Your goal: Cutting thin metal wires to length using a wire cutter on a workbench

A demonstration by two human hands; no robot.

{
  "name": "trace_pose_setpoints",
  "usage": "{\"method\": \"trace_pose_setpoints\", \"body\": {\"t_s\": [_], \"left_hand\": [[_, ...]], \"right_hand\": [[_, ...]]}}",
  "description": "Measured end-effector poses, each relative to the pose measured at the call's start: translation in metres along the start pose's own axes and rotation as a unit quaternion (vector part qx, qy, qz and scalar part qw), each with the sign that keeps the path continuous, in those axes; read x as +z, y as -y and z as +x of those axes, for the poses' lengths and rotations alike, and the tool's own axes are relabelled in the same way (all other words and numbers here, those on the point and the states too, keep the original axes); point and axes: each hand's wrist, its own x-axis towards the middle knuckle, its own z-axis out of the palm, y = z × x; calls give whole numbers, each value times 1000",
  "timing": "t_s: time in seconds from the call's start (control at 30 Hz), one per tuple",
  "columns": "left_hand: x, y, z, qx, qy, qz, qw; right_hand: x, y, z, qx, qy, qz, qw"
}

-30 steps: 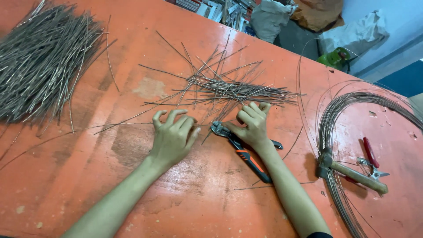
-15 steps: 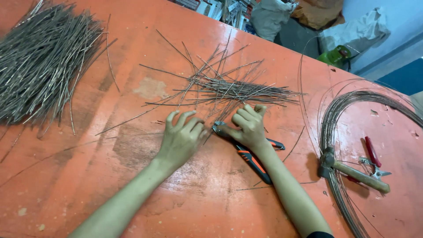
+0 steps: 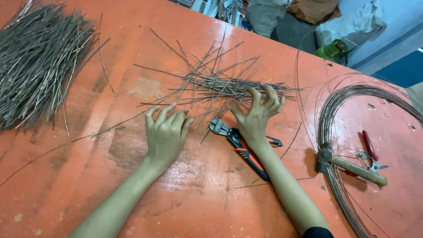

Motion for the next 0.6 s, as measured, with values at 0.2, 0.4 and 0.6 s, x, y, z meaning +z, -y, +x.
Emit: {"method": "trace_pose_setpoints", "body": {"t_s": [0.2,0.4,0.6], "left_hand": [[-22,1,13,8,-1,16,1000],[-22,6,13,16,-4,24,1000],[-21,14,14,23,-5,15,1000]], "right_hand": [[2,7,4,16,59,52,997],[4,5,3,59,122,18,991],[-5,9,5,90,122,56,987]]}}
